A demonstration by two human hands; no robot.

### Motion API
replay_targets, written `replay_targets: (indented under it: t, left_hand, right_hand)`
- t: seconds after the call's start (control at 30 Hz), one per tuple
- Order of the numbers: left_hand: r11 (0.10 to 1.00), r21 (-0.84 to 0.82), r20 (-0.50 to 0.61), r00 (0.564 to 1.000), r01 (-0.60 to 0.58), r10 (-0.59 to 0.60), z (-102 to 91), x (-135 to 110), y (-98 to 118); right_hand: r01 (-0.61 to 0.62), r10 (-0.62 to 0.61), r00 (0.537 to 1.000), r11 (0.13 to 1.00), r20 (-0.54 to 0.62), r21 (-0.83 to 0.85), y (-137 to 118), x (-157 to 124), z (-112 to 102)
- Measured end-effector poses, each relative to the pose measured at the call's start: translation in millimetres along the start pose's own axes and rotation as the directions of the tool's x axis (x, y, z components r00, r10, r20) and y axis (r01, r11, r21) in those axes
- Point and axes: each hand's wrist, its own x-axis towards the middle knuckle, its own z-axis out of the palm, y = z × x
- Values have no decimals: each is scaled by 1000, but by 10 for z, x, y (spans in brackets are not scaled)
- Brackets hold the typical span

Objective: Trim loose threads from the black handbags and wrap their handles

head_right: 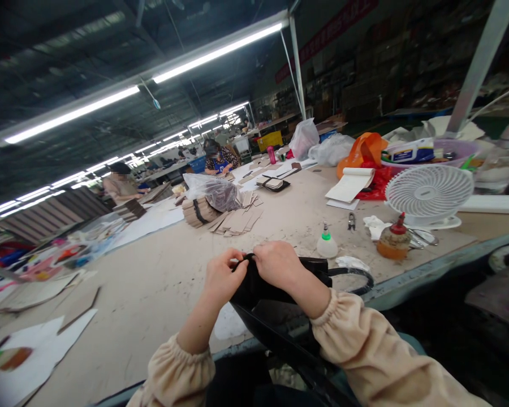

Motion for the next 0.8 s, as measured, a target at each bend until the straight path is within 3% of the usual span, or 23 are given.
replay_targets:
  t: [0.13, 0.33, 0.63, 0.8]
  left_hand:
    - [979, -182, 35, 996, 89, -84, -51, -77, -31]
    - [985, 62, 132, 977, 162, -169, -77, -57, -54]
    - [961, 271, -10, 999, 52, -51, -153, -194, 177]
    - [979, 89, 2, 983, 184, -185, -132, -314, 82]
  right_hand:
    - [32, -32, 999, 999, -43, 4, 1, -11, 27]
    - [52, -53, 995, 999, -82, -12, -1, -20, 54]
    - [39, -39, 998, 999, -57, -7, -37, -11, 20]
    - [21, -21, 999, 1000, -43, -5, -45, -27, 23]
